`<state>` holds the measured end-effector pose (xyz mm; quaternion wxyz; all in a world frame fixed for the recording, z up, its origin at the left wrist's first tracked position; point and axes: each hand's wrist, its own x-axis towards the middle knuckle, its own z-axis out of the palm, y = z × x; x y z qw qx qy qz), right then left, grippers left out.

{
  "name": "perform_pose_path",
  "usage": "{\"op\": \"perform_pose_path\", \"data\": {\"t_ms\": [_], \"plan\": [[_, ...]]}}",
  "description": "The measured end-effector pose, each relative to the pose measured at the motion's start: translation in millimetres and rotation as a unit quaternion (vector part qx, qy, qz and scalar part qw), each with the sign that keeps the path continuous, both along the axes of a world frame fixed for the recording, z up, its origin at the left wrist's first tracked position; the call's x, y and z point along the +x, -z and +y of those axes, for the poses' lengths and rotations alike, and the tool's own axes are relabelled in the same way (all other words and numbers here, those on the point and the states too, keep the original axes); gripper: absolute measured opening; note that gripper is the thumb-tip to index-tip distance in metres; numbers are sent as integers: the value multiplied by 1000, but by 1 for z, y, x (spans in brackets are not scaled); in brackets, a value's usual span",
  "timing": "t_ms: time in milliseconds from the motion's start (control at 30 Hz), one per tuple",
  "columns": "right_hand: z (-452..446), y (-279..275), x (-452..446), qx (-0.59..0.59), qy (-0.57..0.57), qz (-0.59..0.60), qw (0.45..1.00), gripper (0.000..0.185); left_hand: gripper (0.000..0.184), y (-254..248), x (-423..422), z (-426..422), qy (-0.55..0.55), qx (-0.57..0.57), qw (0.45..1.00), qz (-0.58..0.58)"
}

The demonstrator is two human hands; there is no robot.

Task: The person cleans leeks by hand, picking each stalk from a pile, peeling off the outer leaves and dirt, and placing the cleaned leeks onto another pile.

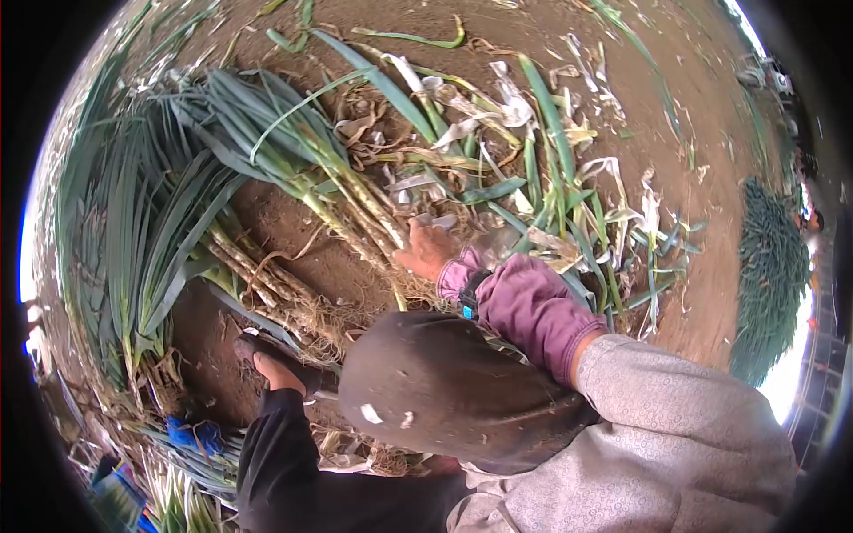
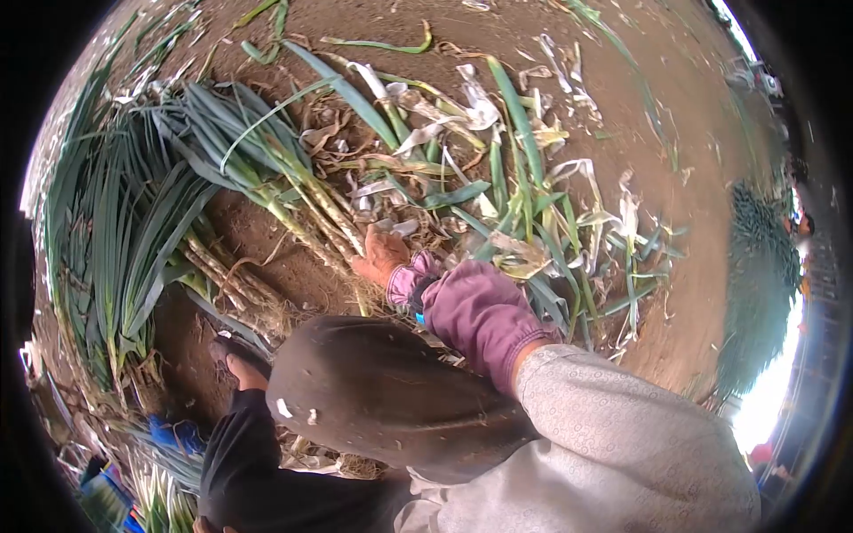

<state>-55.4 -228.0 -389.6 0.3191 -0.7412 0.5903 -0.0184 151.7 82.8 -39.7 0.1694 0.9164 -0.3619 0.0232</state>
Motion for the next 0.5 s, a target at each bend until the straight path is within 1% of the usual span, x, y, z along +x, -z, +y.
{"op": "perform_pose_path", "data": {"t_ms": [33, 67, 133, 167, 233, 333, 367, 400, 467, 500], "plan": [[-3, 5, 6, 10, -7, 40, 999, 67, 43, -1, 0, -3, -2, -12, 1000, 15], [0, 10, 8, -46, 9, 25, 999, 67, 43, -1, 3, 1, -8, -5, 1000, 15], [-8, 20, 10, 68, 71, -81, 992, 66, 43, 0, 7, 5, -14, 6, 1000, 14], [-14, 15, 13, 142, 83, -139, 977, 64, 43, -1, 7, 4, -12, 6, 1000, 18], [-26, 5, 14, 282, 108, -249, 920, 59, 44, -2, 6, -1, -7, 4, 1000, 28], [-32, 5, 18, 293, 149, -183, 927, 47, 46, -1, 4, -4, -15, -17, 999, 36], [-34, -13, 20, 296, 193, -299, 887, 39, 47, -4, 2, -12, -3, -9, 1000, 26], [-43, -39, 14, 316, 116, -374, 864, 33, 48, -5, 3, -12, 9, -2, 1000, 16], [-66, -51, -8, 207, 24, -388, 898, 29, 49, -5, 0, -13, 16, 1, 1000, 12], [-75, -92, -20, 117, -86, -259, 955, 32, 49, -4, -2, -13, 11, -3, 1000, 16]]}}
